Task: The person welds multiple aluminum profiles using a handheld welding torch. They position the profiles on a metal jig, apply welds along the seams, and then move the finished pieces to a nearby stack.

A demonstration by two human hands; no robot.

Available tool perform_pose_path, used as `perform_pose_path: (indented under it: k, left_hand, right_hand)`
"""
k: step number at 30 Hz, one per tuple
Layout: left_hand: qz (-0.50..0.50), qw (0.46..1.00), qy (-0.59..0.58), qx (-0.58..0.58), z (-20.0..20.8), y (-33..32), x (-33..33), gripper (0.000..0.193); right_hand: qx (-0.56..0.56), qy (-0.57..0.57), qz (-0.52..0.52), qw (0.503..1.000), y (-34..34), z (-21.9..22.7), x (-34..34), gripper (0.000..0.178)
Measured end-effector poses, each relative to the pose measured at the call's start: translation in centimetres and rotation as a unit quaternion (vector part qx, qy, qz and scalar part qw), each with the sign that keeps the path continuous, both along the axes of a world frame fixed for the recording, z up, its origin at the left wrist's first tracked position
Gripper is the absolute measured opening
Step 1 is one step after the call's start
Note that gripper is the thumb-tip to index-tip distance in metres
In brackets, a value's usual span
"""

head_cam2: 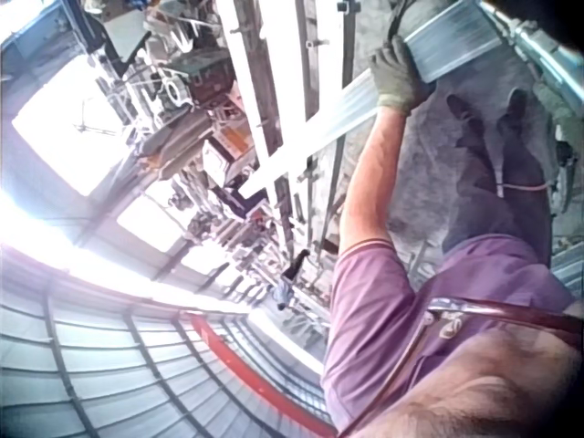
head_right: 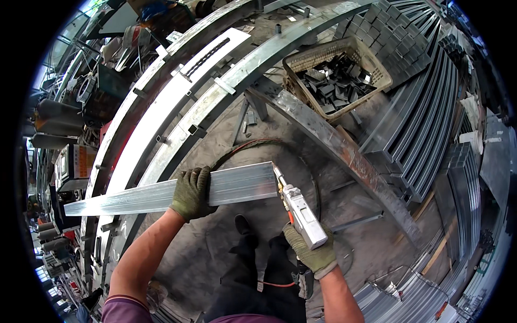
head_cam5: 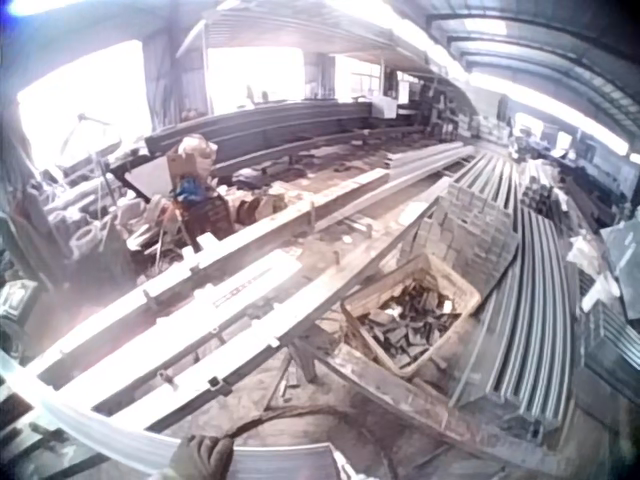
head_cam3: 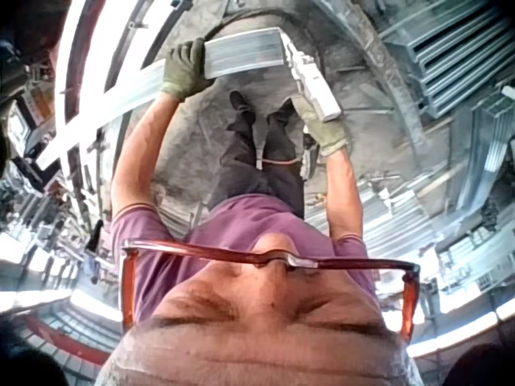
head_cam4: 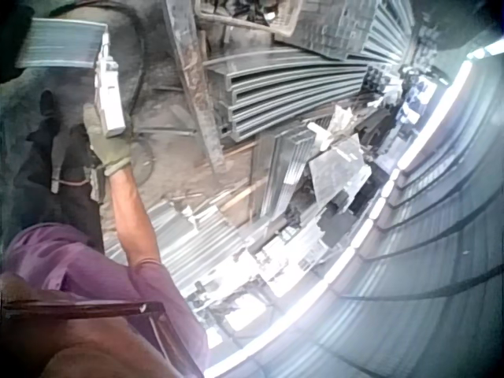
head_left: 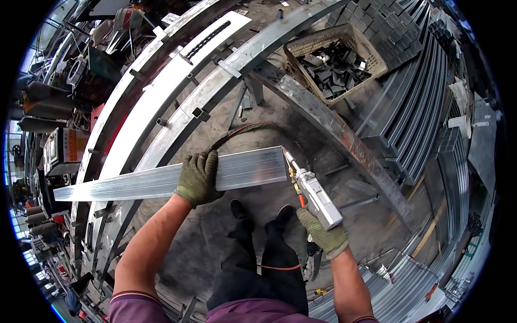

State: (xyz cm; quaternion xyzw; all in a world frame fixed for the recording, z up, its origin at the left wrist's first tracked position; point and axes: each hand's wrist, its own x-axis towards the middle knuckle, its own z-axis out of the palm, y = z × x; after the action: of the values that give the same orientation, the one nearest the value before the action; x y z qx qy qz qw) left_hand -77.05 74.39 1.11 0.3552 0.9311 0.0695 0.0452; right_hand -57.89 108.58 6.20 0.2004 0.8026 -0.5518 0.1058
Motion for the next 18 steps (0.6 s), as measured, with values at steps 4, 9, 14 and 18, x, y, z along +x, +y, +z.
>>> perform_pose_path:
  k: [4, 9, 14, 18]
  left_hand:
    - [0.001, 1.0, -0.008, -0.001, 0.0, -0.3, 0.0, 0.104]
    - [0.015, 0.999, -0.03, -0.016, -0.1, -0.1, 0.1, 0.105]
    - [0.028, 0.998, -0.05, -0.031, 0.0, -0.1, 0.0, 0.107]
    - [0.031, 0.997, -0.057, -0.039, 0.0, -0.2, 0.1, 0.11]
  right_hand:
    - [0.007, -0.009, -0.004, 1.0, -0.4, 0.7, -0.3, 0.026]
    - [0.034, 0.001, 0.006, 0.999, -0.6, 0.9, -0.3, 0.028]
    - [0.024, -0.023, -0.01, 0.999, -0.9, 2.0, -0.9, 0.03]
    - [0.044, -0.026, 0.004, 0.999, -0.7, 2.1, -0.8, 0.03]
